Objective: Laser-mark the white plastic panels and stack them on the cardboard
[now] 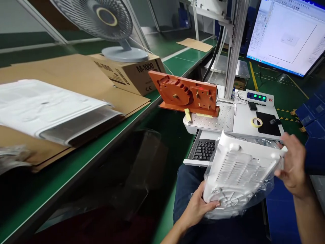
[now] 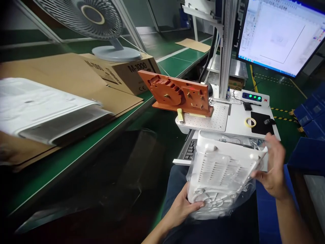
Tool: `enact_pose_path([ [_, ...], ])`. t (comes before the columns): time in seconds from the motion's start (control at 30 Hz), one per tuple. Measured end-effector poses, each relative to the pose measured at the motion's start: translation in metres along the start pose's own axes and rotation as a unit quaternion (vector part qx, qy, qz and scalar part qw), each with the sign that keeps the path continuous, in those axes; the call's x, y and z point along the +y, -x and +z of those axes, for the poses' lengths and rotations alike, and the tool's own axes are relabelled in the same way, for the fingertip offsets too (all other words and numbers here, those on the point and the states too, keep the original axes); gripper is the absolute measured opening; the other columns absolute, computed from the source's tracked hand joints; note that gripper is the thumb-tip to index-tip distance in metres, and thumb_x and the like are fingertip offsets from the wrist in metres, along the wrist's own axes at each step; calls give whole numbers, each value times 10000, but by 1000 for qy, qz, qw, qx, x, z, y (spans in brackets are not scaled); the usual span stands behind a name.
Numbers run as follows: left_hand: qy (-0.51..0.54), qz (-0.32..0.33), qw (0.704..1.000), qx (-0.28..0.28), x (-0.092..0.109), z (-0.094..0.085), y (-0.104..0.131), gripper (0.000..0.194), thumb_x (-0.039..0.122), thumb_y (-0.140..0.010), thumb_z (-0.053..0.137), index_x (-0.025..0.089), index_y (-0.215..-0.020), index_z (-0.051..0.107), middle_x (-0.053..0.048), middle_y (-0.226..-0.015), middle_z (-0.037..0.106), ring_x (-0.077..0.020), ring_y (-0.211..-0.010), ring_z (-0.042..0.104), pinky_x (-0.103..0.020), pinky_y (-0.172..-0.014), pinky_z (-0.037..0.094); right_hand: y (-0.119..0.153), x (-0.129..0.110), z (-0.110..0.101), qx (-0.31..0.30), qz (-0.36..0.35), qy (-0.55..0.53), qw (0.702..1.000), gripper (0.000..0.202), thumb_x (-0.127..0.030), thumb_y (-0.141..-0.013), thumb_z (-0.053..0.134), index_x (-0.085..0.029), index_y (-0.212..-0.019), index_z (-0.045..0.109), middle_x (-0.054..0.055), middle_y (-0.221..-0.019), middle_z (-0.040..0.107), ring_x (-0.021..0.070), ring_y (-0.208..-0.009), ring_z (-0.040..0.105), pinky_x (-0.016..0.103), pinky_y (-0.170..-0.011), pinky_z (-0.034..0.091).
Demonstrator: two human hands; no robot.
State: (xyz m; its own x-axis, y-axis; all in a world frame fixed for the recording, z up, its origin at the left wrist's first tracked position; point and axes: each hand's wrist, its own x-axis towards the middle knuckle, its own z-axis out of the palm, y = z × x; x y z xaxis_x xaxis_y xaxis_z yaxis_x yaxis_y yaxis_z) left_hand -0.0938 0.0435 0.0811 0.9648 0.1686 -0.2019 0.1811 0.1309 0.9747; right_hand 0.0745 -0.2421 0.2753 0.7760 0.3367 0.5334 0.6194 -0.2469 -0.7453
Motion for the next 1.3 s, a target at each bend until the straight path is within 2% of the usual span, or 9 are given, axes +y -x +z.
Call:
enact_pose_path([
  [0.13,-12,-36,999,20,-6,0,7,873,454,-661,1026,194,-1425,694,-170,-1353,770,-410,-1279,723,-492,-1140,579,64,45,39,-85,258,-218,937,1252,-838,-705,948,-334,-1675,340,175,-1572,597,397,-1459,589,564,-1204,531],
  [0.33,-87,5,996,22,21,-36,12,741,477,-682,1020,234,-1340,782,-186,-1470,729,-469,-1441,632,-564,-1275,463,76,41,93,-104,284,-294,907,458,-525,-881,939,-236,-1219,831,105,-1265,796,367,-1216,749,517,-1137,589],
  [0.43,-86,155,972,153,74,-62,15,718,540,-810,926,288,-1450,721,-160,-1505,711,-439,-1368,690,-591,-1233,510,64,27,100,-107,272,-315,903,424,-477,-879,952,-245,-1217,843,81,-1245,805,362,-1189,762,493,-1095,617],
  [0.57,-190,479,826,231,180,-74,32,615,343,-846,902,323,-1434,722,-83,-1470,726,-401,-1458,621,-623,-1277,473,43,-7,97,-157,274,-251,915,518,-520,-845,972,-214,-1229,807,93,-1225,808,374,-1153,768,463,-1024,642],
  [0.73,-353,385,840,146,262,-65,46,655,393,-741,1004,214,-1333,790,-107,-1183,834,-331,-1015,809,-437,-933,671,10,-59,85,-286,164,-13,944,434,-596,-887,886,-248,-1112,759,57,-1006,818,315,-893,777,369,-749,595],
  [0.83,-315,267,903,116,247,-65,34,384,491,-783,967,180,-944,809,-26,-717,742,-185,-576,667,-260,-530,523,-6,-74,79,-317,93,143,933,389,-634,-943,795,-264,-965,678,49,-888,782,327,-822,750,375,-669,521],
  [0.97,-169,259,932,190,193,-79,13,528,612,-752,960,152,-780,703,-24,-688,684,-160,-594,613,-251,-545,495,-22,-65,58,-400,52,165,900,545,-777,-982,721,-292,-1226,671,52,-1105,796,352,-1028,765,416,-815,583],
  [1.1,-47,263,915,304,155,-112,11,580,584,-685,1016,140,-886,703,-5,-759,719,-149,-645,631,-259,-606,545,-32,-38,17,-414,28,168,894,948,-869,-850,813,-384,-1612,526,55,-1589,610,381,-1419,619,493,-1128,551],
  [1.3,64,279,820,495,136,-177,16,698,579,-447,1076,138,-802,668,31,-662,645,-118,-590,556,-263,-575,500,-43,4,-43,-350,127,215,903,653,-748,-907,816,-373,-1429,699,29,-1318,771,335,-1111,771,399,-861,658],
])
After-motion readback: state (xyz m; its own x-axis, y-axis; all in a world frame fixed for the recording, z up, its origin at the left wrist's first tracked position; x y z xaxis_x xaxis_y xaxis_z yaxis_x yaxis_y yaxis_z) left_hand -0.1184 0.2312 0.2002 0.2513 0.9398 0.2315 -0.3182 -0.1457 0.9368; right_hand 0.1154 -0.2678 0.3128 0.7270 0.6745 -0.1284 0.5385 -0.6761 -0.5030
